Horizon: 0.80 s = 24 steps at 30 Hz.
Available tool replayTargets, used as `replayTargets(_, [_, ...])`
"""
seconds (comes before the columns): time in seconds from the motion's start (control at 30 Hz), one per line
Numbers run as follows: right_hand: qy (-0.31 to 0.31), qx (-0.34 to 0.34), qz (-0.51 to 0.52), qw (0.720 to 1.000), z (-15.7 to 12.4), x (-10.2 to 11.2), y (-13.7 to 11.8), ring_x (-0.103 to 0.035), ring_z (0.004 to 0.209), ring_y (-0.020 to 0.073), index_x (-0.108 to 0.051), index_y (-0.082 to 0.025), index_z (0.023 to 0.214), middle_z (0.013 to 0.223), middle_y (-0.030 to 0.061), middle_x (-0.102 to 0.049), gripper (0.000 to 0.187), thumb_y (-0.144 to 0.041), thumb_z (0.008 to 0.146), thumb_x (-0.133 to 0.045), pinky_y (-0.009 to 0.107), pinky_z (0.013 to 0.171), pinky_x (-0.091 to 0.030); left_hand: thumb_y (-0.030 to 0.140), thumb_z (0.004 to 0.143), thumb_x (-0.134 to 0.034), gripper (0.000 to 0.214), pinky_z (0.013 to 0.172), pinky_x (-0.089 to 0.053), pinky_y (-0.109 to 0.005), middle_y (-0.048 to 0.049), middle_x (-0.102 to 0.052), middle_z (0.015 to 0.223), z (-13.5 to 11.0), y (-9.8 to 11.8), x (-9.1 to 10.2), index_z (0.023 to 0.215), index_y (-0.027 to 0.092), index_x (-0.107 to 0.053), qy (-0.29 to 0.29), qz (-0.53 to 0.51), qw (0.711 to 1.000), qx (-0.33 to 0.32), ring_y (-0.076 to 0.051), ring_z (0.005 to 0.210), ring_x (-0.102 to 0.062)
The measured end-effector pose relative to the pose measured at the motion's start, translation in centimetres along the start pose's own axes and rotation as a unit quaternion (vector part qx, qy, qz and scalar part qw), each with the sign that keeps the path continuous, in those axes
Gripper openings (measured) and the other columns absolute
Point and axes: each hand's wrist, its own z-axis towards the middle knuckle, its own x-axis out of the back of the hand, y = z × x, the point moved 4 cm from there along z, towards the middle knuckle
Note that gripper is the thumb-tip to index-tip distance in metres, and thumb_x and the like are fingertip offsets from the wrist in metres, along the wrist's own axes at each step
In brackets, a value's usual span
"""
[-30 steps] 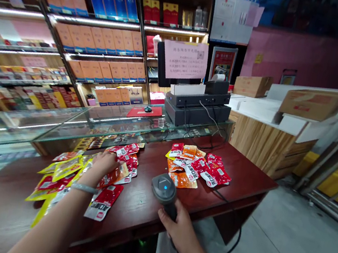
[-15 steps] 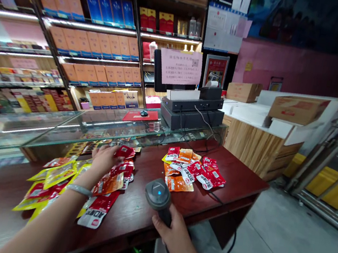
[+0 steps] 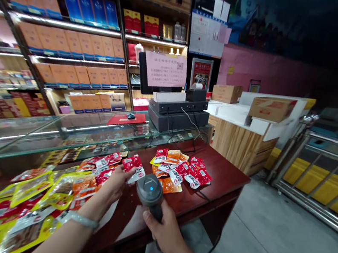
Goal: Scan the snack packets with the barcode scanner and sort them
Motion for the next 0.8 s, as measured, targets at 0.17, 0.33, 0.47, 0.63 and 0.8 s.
replayTargets(0.17, [0.014,0.008,-0.008,1.000,0.1,1.0,-1.4,-0.037,0.049,0.0089,-0.059,-0.021,0.099,0.063,-0.0093,-0.044,0.060,-0.078,0.083,-0.070,0.022,0.046,-0.031,0.038,0.055,-0.095,0.068,0.045,-0.043,-0.019,-0.0013,-0.075,0.082,-0.6,-2.1,-2.3,0.106,0.021,-0.055,-0.058,0.010,0.998,-0.022,-0.013,0.056,-0.065])
replayTargets(0.33, [0.024,-0.003,-0.005,1.000,0.1,1.4,-1.8,-0.035,0.046,0.0077,-0.058,-0.022,0.096,0.062,-0.0105,-0.043,0.064,-0.083,0.079,-0.069,0.022,0.044,-0.031,0.040,0.057,-0.093,0.062,0.058,-0.052,-0.025,-0.0056,-0.078,0.087,-0.5,-2.5,-3.2,0.107,0.019,-0.061,-0.070,0.039,0.995,-0.059,-0.019,0.069,-0.072])
replayTargets(0.47, [0.028,-0.001,-0.012,1.000,0.2,1.7,-1.8,-0.036,0.044,0.0081,-0.058,-0.021,0.097,0.058,-0.0114,-0.043,0.068,-0.086,0.078,-0.067,0.022,0.044,-0.032,0.035,0.055,-0.093,0.056,0.073,-0.057,-0.032,-0.0096,-0.080,0.092,-0.4,-2.2,-3.3,0.100,0.018,-0.065,-0.053,0.111,0.990,-0.075,-0.028,0.087,-0.076])
replayTargets(0.63, [0.033,0.006,0.004,0.999,0.4,2.4,-1.0,-0.036,0.045,0.0068,-0.060,-0.020,0.099,0.063,-0.0101,-0.046,0.062,-0.079,0.082,-0.070,0.021,0.044,-0.032,0.041,0.058,-0.092,0.060,0.054,-0.050,-0.025,-0.0046,-0.078,0.084,-0.1,-3.5,-4.1,0.105,0.019,-0.061,-0.083,0.045,0.994,-0.054,-0.018,0.062,-0.069])
replayTargets(0.8, [0.041,0.001,0.026,0.999,0.5,3.1,0.3,-0.034,0.047,0.0067,-0.064,-0.019,0.113,0.065,-0.0107,-0.043,0.062,-0.074,0.085,-0.072,0.020,0.044,-0.032,0.034,0.054,-0.096,0.060,0.051,-0.049,-0.023,-0.0038,-0.078,0.081,0.1,-4.6,-6.6,0.100,0.019,-0.060,-0.120,-0.041,0.992,-0.004,-0.014,0.055,-0.067])
